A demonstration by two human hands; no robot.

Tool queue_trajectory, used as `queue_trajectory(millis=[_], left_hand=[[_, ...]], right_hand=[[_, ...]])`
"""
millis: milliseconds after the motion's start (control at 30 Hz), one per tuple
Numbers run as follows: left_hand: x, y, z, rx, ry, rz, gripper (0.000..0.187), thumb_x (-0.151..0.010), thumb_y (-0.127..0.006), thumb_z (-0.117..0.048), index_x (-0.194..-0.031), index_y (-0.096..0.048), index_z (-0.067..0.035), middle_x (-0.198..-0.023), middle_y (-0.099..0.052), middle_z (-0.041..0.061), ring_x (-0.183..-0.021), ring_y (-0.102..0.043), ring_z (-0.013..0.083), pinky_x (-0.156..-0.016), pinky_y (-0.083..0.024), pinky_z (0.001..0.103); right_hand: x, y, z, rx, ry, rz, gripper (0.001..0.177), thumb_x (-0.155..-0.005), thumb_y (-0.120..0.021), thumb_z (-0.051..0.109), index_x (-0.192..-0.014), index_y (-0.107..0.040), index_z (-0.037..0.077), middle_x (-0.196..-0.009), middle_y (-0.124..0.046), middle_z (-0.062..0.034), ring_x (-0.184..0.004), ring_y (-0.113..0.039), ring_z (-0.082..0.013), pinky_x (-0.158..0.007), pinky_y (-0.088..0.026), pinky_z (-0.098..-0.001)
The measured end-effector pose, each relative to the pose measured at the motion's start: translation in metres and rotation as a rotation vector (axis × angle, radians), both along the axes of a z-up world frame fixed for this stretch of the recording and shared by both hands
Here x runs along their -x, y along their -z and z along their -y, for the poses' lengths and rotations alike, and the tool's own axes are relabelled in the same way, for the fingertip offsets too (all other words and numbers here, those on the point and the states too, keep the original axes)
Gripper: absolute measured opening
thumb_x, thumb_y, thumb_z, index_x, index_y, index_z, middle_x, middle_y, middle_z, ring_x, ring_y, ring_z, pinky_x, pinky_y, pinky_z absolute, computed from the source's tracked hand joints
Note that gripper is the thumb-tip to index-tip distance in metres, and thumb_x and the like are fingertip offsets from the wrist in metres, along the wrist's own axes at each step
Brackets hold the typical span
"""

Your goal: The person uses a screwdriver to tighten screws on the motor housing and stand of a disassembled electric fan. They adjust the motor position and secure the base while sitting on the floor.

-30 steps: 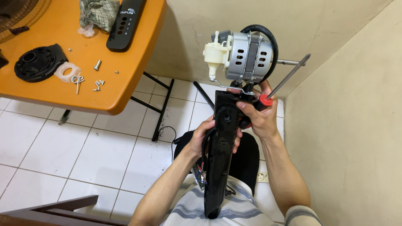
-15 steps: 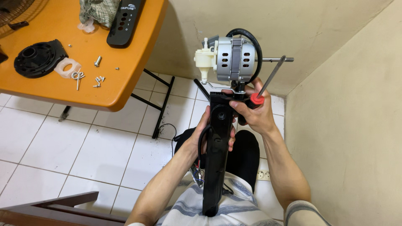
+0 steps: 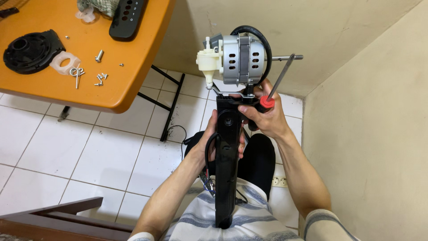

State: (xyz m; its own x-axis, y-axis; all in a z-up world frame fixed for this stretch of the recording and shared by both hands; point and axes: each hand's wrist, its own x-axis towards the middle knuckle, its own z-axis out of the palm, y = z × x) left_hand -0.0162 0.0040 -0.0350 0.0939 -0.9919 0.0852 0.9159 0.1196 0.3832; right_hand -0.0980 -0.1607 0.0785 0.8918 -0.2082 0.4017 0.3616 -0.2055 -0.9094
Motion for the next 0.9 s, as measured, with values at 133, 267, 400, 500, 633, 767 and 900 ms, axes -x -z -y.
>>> queue_trajectory(millis=[133,267,400,500,633,767,900], left_hand=[[-0.003,-0.001,0.0,0.005,-0.001,0.004,0.096,-0.094,-0.042,-0.082,-0.143,-0.049,0.001,-0.1,-0.068,0.02,-0.086,-0.071,0.0343,-0.077,-0.062,0.051],[-0.003,-0.005,-0.003,-0.003,-0.03,0.069,0.096,-0.095,-0.044,-0.081,-0.142,-0.049,0.002,-0.1,-0.068,0.021,-0.086,-0.071,0.0349,-0.079,-0.062,0.051],[-0.005,-0.02,-0.008,-0.006,-0.063,0.147,0.095,-0.096,-0.04,-0.079,-0.14,-0.049,0.005,-0.1,-0.069,0.022,-0.086,-0.073,0.0352,-0.08,-0.062,0.049],[-0.005,-0.043,-0.012,0.083,-0.058,0.223,0.088,-0.104,-0.037,-0.074,-0.14,-0.05,0.005,-0.107,-0.068,0.022,-0.091,-0.073,0.0353,-0.083,-0.062,0.048],[-0.011,-0.076,-0.015,-0.103,-0.492,0.616,0.072,-0.098,-0.042,-0.062,-0.146,-0.042,-0.008,-0.129,-0.063,0.014,-0.114,-0.066,0.0242,-0.093,-0.056,0.039],[-0.007,-0.089,-0.013,-0.096,-0.72,0.771,0.047,-0.108,-0.044,-0.042,-0.138,-0.046,-0.006,-0.131,-0.064,0.01,-0.12,-0.064,0.0193,-0.103,-0.054,0.035],[-0.007,-0.083,-0.005,-0.105,-0.799,0.801,0.029,-0.114,-0.047,-0.024,-0.131,-0.054,-0.002,-0.129,-0.066,0.011,-0.12,-0.062,0.0163,-0.108,-0.051,0.033]], right_hand=[[-0.003,-0.001,-0.002,-0.034,0.007,-0.017,0.068,-0.093,-0.076,0.014,-0.148,-0.04,-0.003,-0.129,-0.067,-0.0171,-0.122,-0.068,-0.0239,-0.092,-0.062,-0.0339],[-0.001,0.0,-0.004,-0.052,0.017,-0.025,0.07,-0.09,-0.076,0.015,-0.148,-0.04,-0.003,-0.127,-0.065,-0.0157,-0.118,-0.067,-0.0233,-0.09,-0.059,-0.0369],[-0.001,0.001,-0.002,-0.02,-0.023,0.015,0.069,-0.091,-0.075,0.014,-0.149,-0.042,-0.005,-0.134,-0.06,-0.0156,-0.123,-0.066,-0.0245,-0.108,-0.055,-0.0398],[-0.002,-0.002,0.002,-0.01,-0.052,-0.003,0.069,-0.09,-0.076,0.012,-0.149,-0.043,-0.005,-0.136,-0.06,-0.016,-0.125,-0.065,-0.0244,-0.11,-0.055,-0.0392],[-0.001,-0.004,0.005,0.009,-0.052,-0.042,0.071,-0.09,-0.075,0.015,-0.15,-0.042,-0.004,-0.134,-0.063,-0.0146,-0.123,-0.064,-0.0215,-0.105,-0.054,-0.0346],[-0.004,-0.001,0.003,0.032,-0.043,0.03,0.07,-0.092,-0.076,0.016,-0.151,-0.043,-0.003,-0.137,-0.061,-0.0122,-0.128,-0.059,-0.0188,-0.111,-0.05,-0.033],[-0.004,0.006,0.002,-0.006,-0.015,-0.019,0.069,-0.09,-0.076,0.016,-0.148,-0.044,-0.003,-0.129,-0.065,-0.011,-0.118,-0.062,-0.0166,-0.102,-0.051,-0.0315]])
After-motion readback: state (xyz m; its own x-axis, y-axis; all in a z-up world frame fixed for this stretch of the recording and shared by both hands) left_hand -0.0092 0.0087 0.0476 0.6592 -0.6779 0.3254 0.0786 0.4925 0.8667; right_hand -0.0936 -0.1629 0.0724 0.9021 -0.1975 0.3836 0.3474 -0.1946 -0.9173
